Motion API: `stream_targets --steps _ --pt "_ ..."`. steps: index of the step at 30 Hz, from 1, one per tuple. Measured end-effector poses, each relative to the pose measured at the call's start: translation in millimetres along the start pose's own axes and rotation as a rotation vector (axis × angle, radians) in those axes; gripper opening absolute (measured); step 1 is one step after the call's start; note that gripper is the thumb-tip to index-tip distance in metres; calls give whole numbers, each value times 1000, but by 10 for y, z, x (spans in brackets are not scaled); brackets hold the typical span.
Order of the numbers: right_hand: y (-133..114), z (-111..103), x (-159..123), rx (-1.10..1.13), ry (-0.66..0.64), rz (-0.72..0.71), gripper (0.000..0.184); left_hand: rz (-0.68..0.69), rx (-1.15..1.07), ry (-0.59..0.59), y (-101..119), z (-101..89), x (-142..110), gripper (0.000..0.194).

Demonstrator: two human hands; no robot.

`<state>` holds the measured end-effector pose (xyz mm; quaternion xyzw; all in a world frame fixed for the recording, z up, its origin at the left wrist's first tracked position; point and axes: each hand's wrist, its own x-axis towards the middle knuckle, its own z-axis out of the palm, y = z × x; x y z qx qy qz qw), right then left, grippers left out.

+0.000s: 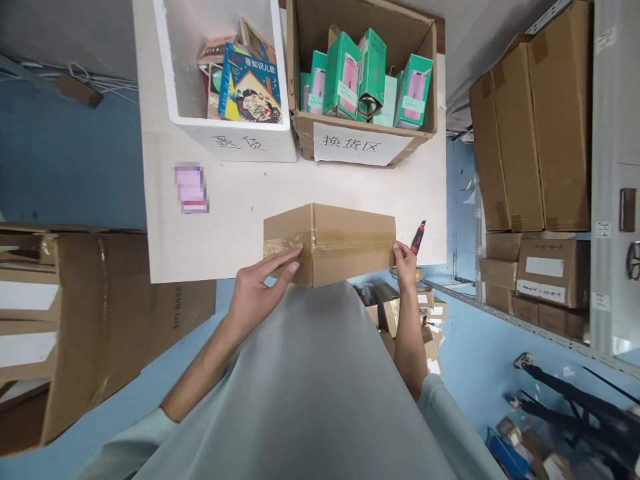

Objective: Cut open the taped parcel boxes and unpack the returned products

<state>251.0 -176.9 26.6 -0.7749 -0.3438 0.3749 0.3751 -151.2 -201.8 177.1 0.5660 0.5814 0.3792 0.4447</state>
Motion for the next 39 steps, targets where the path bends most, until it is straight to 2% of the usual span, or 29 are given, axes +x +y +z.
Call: stream_targets --steps 5,9,12,15,17,21,26,29,32,35,39 --pt "-252 253 -136 24 -86 -61 69 -165 84 239 -240 -252 143 43" --pt "-467 607 -291 39 -140 -82 70 -283 115 399 -624 -490 264 41" --pt "-596 838 -450 24 -172 -113 67 -370 202 426 -935 -622 265 37" --pt "-757 944 -644 -75 -124 -182 61 -447 103 399 -1171 -729 190 36" --pt "-919 967 -799 -162 -115 -257 54 -476 25 408 -1295 -820 120 38" --pt "-1355 1132 -1208 -294 -226 -487 37 -502 61 529 -1565 -1105 -2 36" --pt "-1869 1730 -1789 -461 -362 -803 34 -594 155 666 -1913 -1498 -24 26" --pt "-2109 2040 -2008 -567 -483 -923 37 -624 204 666 -2030 -1652 -1 22" --pt "-2272 2180 -2080 -626 -545 -957 42 -642 210 654 -2076 -1719 7 24" --pt "-2320 2182 -2048 -635 -565 -936 45 -647 205 650 -2072 -1722 2 27" --pt "-2217 2036 -1906 -569 -513 -880 41 -652 170 618 -2031 -1722 -11 31"
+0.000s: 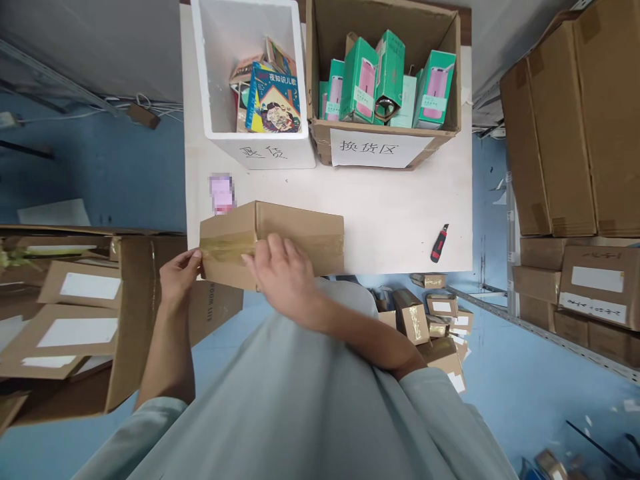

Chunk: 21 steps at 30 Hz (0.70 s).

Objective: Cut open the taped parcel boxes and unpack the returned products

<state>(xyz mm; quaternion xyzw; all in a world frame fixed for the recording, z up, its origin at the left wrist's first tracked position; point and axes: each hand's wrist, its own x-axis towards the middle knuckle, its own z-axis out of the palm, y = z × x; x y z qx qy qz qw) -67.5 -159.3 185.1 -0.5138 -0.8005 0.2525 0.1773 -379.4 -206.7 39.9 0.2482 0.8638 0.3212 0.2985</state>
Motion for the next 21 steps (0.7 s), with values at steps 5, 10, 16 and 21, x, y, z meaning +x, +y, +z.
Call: stream_targets --steps 5,10,16,21 --pt "687 -201 -192 199 149 168 36 -57 -141 -169 97 -13 -108 68" --pt "1779 -373 -359 444 253 482 54 -64 -165 -477 395 277 -486 86" --pt "2311 -389 -732 650 240 702 74 -44 -142 -598 561 460 -881 91" --pt "2176 -412 -1306 663 182 761 66 -173 -138 -671 337 210 -1133 92"
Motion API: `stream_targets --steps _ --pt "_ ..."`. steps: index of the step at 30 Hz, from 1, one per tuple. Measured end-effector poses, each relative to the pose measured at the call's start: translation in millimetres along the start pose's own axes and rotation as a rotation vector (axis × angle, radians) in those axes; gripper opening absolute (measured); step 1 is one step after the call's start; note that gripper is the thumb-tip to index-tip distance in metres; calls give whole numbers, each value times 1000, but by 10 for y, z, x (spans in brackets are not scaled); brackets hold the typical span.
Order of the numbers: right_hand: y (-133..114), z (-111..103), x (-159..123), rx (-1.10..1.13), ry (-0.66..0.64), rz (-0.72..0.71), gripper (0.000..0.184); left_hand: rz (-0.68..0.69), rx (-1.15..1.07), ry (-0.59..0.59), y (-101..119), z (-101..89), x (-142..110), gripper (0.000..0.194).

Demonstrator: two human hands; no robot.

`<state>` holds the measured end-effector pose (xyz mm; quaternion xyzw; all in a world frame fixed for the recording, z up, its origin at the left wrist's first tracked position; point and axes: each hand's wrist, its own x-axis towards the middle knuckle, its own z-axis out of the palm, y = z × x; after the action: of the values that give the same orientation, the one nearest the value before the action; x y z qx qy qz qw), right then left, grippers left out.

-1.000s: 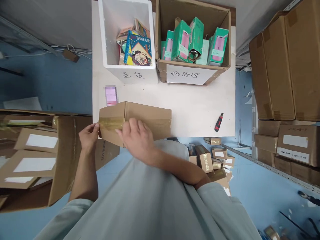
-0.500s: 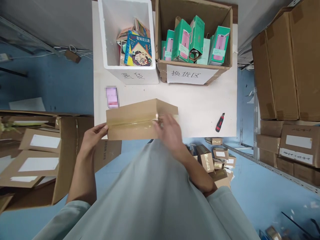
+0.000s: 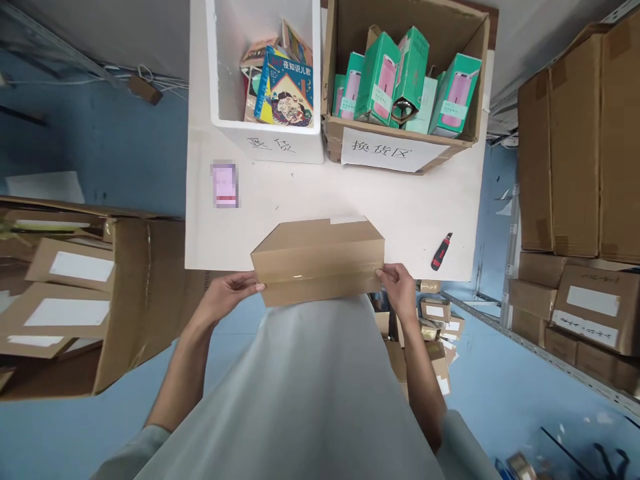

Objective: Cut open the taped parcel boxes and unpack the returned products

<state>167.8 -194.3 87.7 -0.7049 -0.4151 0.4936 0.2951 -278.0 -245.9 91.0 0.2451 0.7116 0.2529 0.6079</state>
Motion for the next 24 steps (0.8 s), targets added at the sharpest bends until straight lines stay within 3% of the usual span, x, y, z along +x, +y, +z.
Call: stream_targets --steps 3,6,12,18,24 --pt "94 -42 -106 -8 -7 18 65 -30 -31 4 -107 27 -119 92" --pt "77 25 9 2 3 -17 64 8 -63 55 -103 99 -62 93" --pt "-175 182 418 -72 81 -156 61 225 -19 234 255 232 365 93" --pt "-220 10 628 -98 146 -219 59 366 84 347 604 468 563 71" --pt "72 -271 961 -67 55 -229 64 321 135 420 590 779 619 58"
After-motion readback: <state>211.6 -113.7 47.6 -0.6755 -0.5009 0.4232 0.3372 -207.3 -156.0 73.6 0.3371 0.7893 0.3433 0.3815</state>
